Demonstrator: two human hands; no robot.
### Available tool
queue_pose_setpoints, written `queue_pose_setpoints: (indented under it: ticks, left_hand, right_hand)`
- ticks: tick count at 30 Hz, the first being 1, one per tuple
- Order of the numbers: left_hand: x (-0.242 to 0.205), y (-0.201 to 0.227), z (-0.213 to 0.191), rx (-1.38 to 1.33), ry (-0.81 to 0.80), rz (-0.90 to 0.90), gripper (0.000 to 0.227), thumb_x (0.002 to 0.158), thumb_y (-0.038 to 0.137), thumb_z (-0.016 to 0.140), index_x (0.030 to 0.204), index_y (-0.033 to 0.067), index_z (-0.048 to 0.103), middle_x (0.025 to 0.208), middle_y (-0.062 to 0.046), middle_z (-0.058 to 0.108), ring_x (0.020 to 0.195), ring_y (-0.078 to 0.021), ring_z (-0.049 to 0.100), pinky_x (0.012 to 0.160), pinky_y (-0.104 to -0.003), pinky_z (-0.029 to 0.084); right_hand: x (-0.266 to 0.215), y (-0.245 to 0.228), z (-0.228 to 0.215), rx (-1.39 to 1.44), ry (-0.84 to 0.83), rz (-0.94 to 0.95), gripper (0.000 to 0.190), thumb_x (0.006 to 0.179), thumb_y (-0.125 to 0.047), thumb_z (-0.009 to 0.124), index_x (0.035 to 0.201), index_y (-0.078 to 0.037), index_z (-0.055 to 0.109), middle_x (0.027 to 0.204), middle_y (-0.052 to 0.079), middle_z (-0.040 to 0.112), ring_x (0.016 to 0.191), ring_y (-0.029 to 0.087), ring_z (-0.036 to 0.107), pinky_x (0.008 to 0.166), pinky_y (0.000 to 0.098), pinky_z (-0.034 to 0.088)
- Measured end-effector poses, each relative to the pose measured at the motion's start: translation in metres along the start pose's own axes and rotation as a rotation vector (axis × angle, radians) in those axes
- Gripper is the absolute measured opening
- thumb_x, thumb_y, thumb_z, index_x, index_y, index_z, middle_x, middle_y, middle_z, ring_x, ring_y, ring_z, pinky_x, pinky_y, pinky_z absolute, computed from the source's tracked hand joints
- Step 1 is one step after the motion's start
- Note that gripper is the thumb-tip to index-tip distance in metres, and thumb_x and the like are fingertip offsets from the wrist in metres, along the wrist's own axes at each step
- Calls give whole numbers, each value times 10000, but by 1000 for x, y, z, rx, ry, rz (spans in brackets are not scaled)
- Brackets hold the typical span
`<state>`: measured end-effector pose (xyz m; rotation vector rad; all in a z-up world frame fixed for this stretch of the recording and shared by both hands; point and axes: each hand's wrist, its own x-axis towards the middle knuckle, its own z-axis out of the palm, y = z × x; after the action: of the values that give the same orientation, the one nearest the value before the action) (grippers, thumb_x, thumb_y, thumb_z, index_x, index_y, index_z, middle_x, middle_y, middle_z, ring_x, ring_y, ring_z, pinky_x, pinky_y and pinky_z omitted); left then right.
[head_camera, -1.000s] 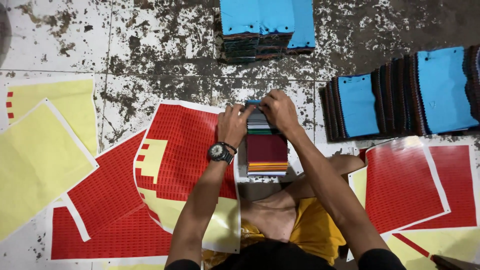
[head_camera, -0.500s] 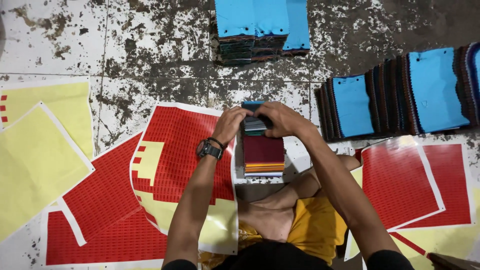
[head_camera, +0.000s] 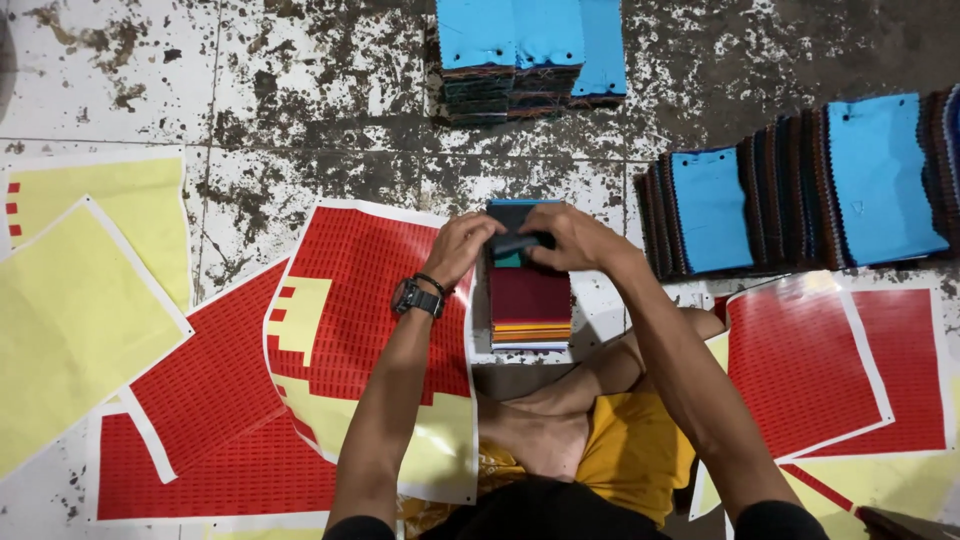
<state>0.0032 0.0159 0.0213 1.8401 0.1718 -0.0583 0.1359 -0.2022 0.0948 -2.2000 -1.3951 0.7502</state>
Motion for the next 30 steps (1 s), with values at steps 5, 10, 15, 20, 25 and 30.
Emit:
queue_pose_setpoints:
  ticks: [5, 10, 15, 20, 25, 30]
  left_hand:
    - [-12, 26, -4, 149, -11, 109, 242, 926, 318, 694, 1100, 155, 736, 1112, -122, 711, 1044, -376, 645, 925, -448, 544]
    - [-16, 34, -5, 301, -33, 169, 260, 962, 267, 684, 1198, 158, 687, 1178, -126, 685, 1138, -379, 638, 1008, -483, 505]
    - [-22, 51, -10, 306, -74, 225, 292, 944, 178, 701, 1227, 108, 695, 1144, -165, 682, 1134, -406, 646, 973, -492, 535]
    - [-14, 38, -12, 318, -129, 230, 293, 923, 230, 732, 1204, 149, 718, 1155, -145, 685, 1124, -391, 657, 970, -469, 543]
    - [-12, 41, -9, 378, -88, 171, 259, 984, 237, 670, 1226, 150, 707, 1143, -136, 684, 1067, -367, 682, 936, -457, 560]
    - [-15, 48, -15, 280, -147, 211, 191, 928, 190, 723, 1108, 158, 780, 1167, -155, 691, 1117, -401, 666, 947, -471, 558]
  right_hand:
    - [-17, -15, 6, -106, 7, -50, 322, 909, -240, 660, 1169, -73, 751, 1166, 162, 674, 1103, 376, 657, 934, 475, 564]
    - [-11, 11, 27, -286, 188, -131, 321, 869, -190, 764, 1187, -144, 745, 1138, 114, 619, 1028, 391, 654, 842, 494, 584]
    - [-5, 15, 28, -262, 113, -83, 259, 841, -178, 810, 1088, -143, 738, 1130, 85, 614, 1055, 349, 638, 873, 454, 559]
    - [-8, 11, 16, -182, 16, -54, 372, 774, -130, 846, 1130, -127, 739, 1152, 106, 620, 1121, 370, 624, 950, 451, 546]
    - [-5, 11, 13, -175, 65, -92, 345, 808, -197, 838, 1119, -118, 709, 1143, 122, 610, 1106, 405, 619, 931, 493, 540]
    - [-24, -8, -1, -32, 43, -96, 162, 927, -225, 735, 1011, -89, 761, 1077, 142, 646, 1047, 406, 639, 902, 495, 553]
